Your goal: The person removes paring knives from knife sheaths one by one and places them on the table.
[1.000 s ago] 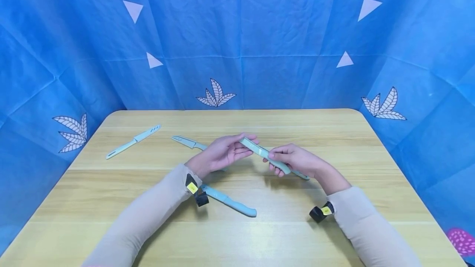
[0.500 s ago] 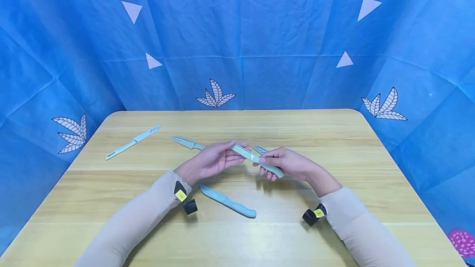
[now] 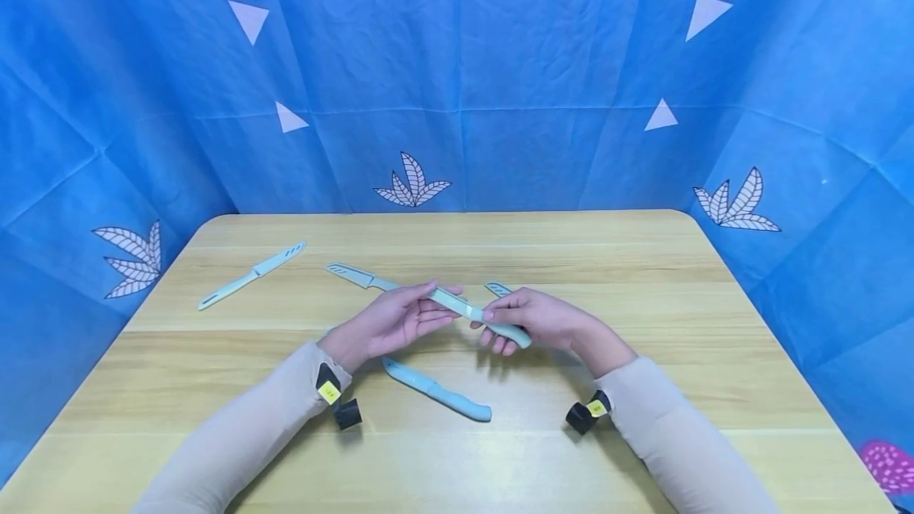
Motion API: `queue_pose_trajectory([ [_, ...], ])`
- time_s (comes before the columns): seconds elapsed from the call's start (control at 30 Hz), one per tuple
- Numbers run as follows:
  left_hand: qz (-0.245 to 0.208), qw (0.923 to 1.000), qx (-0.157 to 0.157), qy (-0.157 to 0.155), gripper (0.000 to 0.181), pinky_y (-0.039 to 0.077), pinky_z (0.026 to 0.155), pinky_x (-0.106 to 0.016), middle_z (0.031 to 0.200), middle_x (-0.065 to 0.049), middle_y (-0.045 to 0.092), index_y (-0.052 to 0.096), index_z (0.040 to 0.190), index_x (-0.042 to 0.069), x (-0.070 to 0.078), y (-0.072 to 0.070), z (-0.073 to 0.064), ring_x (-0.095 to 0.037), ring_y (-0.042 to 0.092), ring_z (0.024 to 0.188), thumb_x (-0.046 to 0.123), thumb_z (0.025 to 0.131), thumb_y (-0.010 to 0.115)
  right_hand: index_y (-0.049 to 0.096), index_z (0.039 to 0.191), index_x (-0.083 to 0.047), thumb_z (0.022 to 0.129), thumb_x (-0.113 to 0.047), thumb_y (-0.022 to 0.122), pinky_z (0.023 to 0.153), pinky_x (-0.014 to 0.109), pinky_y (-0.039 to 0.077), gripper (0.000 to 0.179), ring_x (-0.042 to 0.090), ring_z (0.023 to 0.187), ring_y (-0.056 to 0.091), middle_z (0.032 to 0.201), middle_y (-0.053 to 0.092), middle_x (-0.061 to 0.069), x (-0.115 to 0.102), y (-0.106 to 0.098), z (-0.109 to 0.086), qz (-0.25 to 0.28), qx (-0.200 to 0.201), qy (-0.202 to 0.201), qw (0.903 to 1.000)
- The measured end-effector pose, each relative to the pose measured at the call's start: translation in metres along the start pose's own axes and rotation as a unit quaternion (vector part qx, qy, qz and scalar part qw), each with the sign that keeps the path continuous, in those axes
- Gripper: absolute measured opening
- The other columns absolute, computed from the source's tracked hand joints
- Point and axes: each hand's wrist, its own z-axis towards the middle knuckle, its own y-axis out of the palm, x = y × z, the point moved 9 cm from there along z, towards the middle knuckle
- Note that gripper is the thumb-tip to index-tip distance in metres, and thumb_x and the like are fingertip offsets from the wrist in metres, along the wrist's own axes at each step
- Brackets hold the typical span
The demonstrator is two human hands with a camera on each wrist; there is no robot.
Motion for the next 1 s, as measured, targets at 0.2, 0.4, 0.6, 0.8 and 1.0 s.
queue_pose_trajectory([
  [0.2, -0.001, 1.0, -0.004, -0.001, 0.044, 0.044, 0.106, -0.039, 0.126, -0.029, 0.058, 0.048, 0.137, -0.007, 0.0, -0.002, -0.004, -0.035, 0.057, 0.12, 0.024, 0.105, 0.047, 0.05, 0.125, 0.019, 0.103, -0.016, 0.05, 0.07, 0.029, 0.06, 0.041, 0.017, 0.079, 0.066, 0.102, 0.067, 0.025, 0.001, 0.003, 0.006, 0.014, -0.021, 0.008, 0.9997],
  [0.4, -0.008, 0.9999, -0.006, 0.002, 0.042, 0.045, 0.106, -0.039, 0.126, -0.029, 0.058, 0.05, 0.135, -0.006, 0.001, -0.003, -0.008, -0.035, 0.057, 0.12, 0.023, 0.105, 0.047, 0.057, 0.121, 0.014, 0.102, -0.017, 0.053, 0.07, 0.03, 0.06, 0.036, 0.019, 0.079, 0.067, 0.104, 0.067, 0.026, 0.001, 0.006, 0.01, 0.02, -0.03, 0.013, 0.9993],
  [0.6, -0.009, 0.9999, -0.003, 0.003, 0.041, 0.045, 0.105, -0.038, 0.125, -0.028, 0.059, 0.051, 0.135, -0.006, 0.0, -0.004, -0.009, -0.034, 0.059, 0.118, 0.022, 0.106, 0.044, 0.057, 0.121, 0.014, 0.101, -0.016, 0.053, 0.07, 0.029, 0.06, 0.036, 0.02, 0.081, 0.068, 0.108, 0.068, 0.024, 0.002, 0.006, 0.012, 0.032, -0.029, 0.015, 0.9989],
  [0.8, -0.011, 0.9999, 0.0, 0.004, 0.04, 0.045, 0.105, -0.038, 0.124, -0.028, 0.06, 0.052, 0.134, -0.006, 0.0, -0.006, -0.009, -0.033, 0.06, 0.117, 0.022, 0.106, 0.044, 0.058, 0.12, 0.013, 0.101, -0.016, 0.053, 0.069, 0.029, 0.06, 0.035, 0.019, 0.079, 0.068, 0.107, 0.068, 0.024, 0.004, 0.005, 0.014, 0.036, -0.025, 0.022, 0.9988],
  [1.0, -0.009, 0.9999, -0.01, 0.004, 0.041, 0.044, 0.105, -0.039, 0.125, -0.028, 0.059, 0.052, 0.133, -0.005, -0.002, -0.005, -0.01, -0.034, 0.059, 0.117, 0.023, 0.105, 0.046, 0.059, 0.118, 0.014, 0.1, -0.018, 0.055, 0.068, 0.029, 0.06, 0.036, 0.019, 0.078, 0.069, 0.106, 0.069, 0.023, 0.006, 0.005, 0.013, 0.039, -0.027, 0.033, 0.9983],
])
